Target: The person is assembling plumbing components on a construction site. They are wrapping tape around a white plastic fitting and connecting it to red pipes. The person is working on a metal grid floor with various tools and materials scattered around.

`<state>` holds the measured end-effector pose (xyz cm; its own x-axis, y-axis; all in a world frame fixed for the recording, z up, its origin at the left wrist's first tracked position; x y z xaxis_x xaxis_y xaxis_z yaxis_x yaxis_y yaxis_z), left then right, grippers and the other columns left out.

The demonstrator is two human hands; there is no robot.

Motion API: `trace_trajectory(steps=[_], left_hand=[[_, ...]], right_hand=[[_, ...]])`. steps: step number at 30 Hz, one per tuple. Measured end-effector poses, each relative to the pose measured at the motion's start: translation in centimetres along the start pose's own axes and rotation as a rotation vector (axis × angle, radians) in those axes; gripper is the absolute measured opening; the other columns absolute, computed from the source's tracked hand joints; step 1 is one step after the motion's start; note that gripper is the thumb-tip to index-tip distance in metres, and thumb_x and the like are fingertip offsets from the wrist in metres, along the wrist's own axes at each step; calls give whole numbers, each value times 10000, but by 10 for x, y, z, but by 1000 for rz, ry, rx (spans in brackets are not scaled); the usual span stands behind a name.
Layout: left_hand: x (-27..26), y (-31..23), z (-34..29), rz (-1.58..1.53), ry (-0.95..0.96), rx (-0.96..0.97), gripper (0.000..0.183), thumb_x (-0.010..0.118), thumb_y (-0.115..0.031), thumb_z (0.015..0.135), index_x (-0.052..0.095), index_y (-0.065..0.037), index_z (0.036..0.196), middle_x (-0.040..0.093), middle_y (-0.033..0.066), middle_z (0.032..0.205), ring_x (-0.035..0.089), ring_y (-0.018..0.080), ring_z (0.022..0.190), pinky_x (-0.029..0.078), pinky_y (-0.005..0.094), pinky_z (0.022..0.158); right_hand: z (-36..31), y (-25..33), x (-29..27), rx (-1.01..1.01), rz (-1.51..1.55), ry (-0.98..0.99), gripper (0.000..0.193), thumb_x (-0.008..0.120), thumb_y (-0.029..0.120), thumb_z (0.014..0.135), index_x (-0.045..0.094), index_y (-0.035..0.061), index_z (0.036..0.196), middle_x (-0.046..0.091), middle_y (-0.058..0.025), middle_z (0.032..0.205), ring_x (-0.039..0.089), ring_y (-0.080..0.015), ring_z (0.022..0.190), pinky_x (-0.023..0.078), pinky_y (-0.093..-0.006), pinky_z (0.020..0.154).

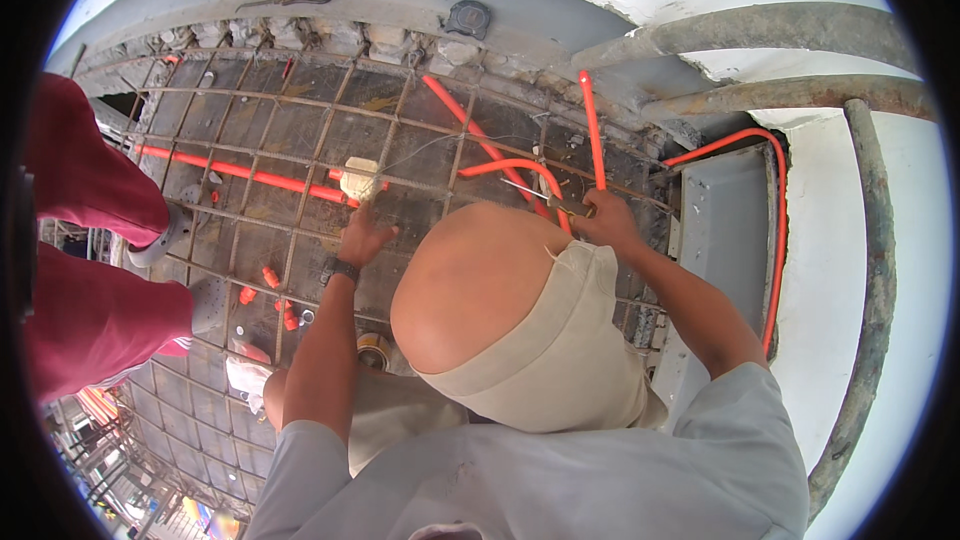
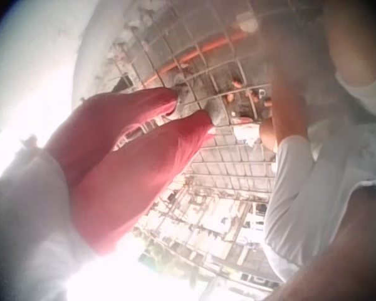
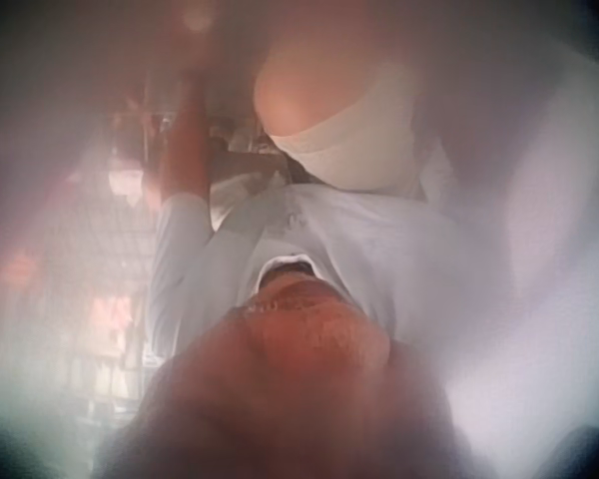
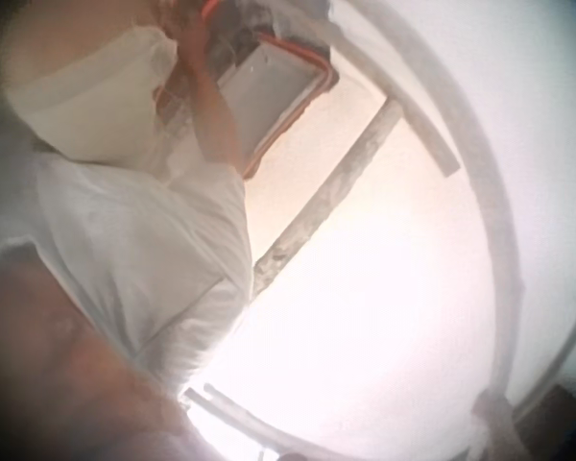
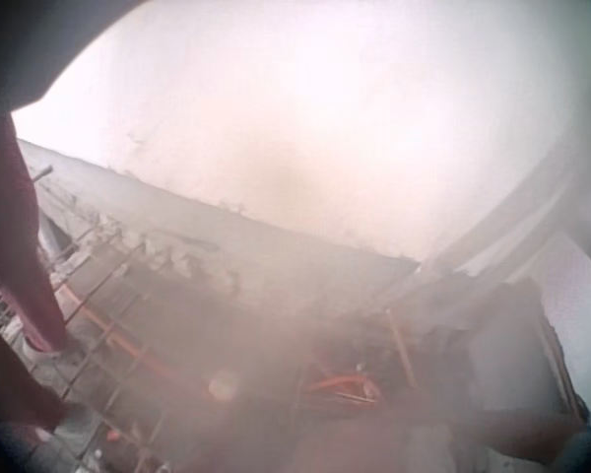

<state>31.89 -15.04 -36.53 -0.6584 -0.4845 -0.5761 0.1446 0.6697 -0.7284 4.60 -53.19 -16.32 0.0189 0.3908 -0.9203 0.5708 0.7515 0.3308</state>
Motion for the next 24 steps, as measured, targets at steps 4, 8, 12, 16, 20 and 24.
trace_trajectory(steps=[4, 8, 12, 16, 20, 24], left_hand=[[2, 0, -1, -24, -6, 5, 1088, 876, -497, 795, 394, 16, 1625, 593, 231, 1519, 539, 364, 1441, 346, 528, 1194], [2, 1, 1, -108, 0, -30, 1105, 888, -479, 792, 385, 49, 1622, 581, 238, 1532, 533, 368, 1447, 332, 495, 1220], [6, 9, 1, -169, 0, -95, 1117, 899, -476, 784, 393, 82, 1609, 569, 245, 1545, 535, 372, 1446, 326, 465, 1240], [17, 21, 1, -427, -44, -169, 1097, 913, -449, 771, 421, 72, 1601, 583, 240, 1526, 565, 361, 1413, 391, 465, 1200], [25, 28, -2, -516, -113, -162, 1087, 914, -442, 769, 427, 41, 1612, 601, 213, 1501, 588, 345, 1378, 435, 478, 1157], [28, 25, -7, -247, -70, -86, 1081, 880, -467, 799, 397, 12, 1638, 620, 171, 1480, 593, 332, 1367, 415, 530, 1149]], right_hand=[[5, -10, -26, -89, -31, -212, 356, 859, 225, 805, 683, 14, 1032, 674, -180, 1019, 682, -394, 920, 544, -494, 816], [34, -2, -55, -172, 1, -326, 312, 849, 165, 842, 693, 5, 1060, 683, -184, 1034, 687, -373, 906, 545, -474, 804], [73, -8, -68, 68, 216, -303, 278, 833, 189, 919, 696, -5, 1064, 687, -138, 958, 701, -247, 774, 556, -407, 697], [101, -16, -42, 337, 595, -186, 299, 795, 262, 1003, 696, -17, 1046, 680, -82, 892, 699, -139, 712, 571, -313, 615], [89, -18, 3, 536, 1029, -123, 332, 740, 307, 1058, 651, -1, 1145, 694, -96, 940, 724, -183, 761, 585, -289, 630], [32, -31, 53, 868, 1288, -274, 386, 699, 366, 1079, 612, 1, 1172, 690, -117, 952, 750, -247, 790, 619, -313, 669]])
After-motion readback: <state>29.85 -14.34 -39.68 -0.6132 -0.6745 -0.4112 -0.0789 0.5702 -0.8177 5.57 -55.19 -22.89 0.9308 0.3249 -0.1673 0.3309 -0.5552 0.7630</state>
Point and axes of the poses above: each hand's wrist, its own z-axis towards the middle knuckle, its own x-axis out of the palm, y = z × x, the point moved 3 cm from there along z, towards the middle knuckle
